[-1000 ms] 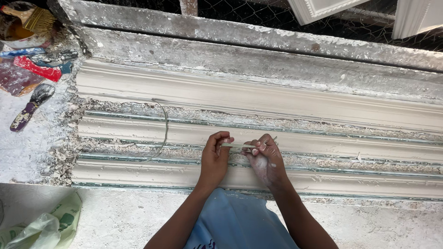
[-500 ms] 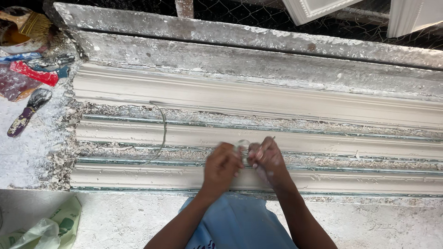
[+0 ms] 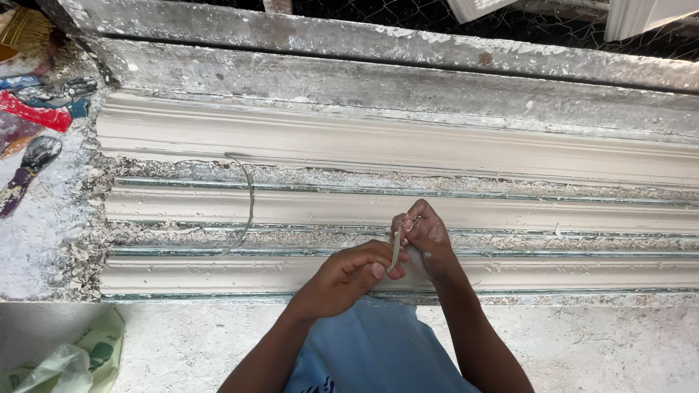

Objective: The person bends thin wire pieces by hand into hooked loops over a plaster cornice mold, pressing and shaping each wire against the mold profile, then sets the formed wire piece aside and picks up the next straight wire to repeat the shaping.

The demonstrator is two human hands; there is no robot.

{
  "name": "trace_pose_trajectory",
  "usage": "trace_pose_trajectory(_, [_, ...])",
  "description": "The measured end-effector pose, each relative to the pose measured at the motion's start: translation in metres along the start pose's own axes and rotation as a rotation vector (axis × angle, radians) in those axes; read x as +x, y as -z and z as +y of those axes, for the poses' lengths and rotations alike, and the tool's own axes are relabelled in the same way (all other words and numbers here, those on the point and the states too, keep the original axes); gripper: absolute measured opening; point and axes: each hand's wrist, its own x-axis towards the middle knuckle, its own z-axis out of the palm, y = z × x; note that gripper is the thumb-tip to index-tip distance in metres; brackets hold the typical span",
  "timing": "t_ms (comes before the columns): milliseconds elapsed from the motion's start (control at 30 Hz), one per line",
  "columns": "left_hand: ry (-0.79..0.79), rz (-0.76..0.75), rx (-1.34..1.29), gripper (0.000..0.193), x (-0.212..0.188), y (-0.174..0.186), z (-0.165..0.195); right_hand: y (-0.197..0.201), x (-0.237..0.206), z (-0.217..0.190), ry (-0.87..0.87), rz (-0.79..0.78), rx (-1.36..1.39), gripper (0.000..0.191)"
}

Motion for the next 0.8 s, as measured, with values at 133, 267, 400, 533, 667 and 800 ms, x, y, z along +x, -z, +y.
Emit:
trace_pose_trajectory(133, [0.023, 0.281, 0.331, 0.011, 0.013, 0.007, -0.017, -0.012, -0.006, 0.005, 0.078, 0.053, -0.001, 0.014])
trace_pose_trajectory(267, [-0.121, 0.877, 0.196, 0.010, 0.037, 0.023, -0.048, -0.037, -0.020, 0.021, 0.015, -0.137, -0.398, 0.009])
trace_pose_trajectory(400, [0.039, 0.787, 0.202, 0.019, 0.031, 0.029, -0.054, -0.028, -0.018, 0.028, 0.060, -0.119, -0.585, 0.011])
trace_pose_trajectory(533, [0.064, 0.335, -0.164, 0.023, 0.005, 0.019, -0.028, 0.014, -0.005, 0.014, -0.078, 0.240, -0.214, 0.012])
trace_pose_trajectory(667, [0.190, -0.024, -0.106, 0.020, -0.001, 0.007, -0.017, 0.028, -0.011, 0.031, -0.137, -0.006, 0.060, 0.020])
trace_pose_trajectory(800, [0.183, 0.182, 0.220, 0.010, 0.011, 0.010, -0.038, 0.023, -0.017, 0.046, -0.047, 0.129, 0.009, 0.018])
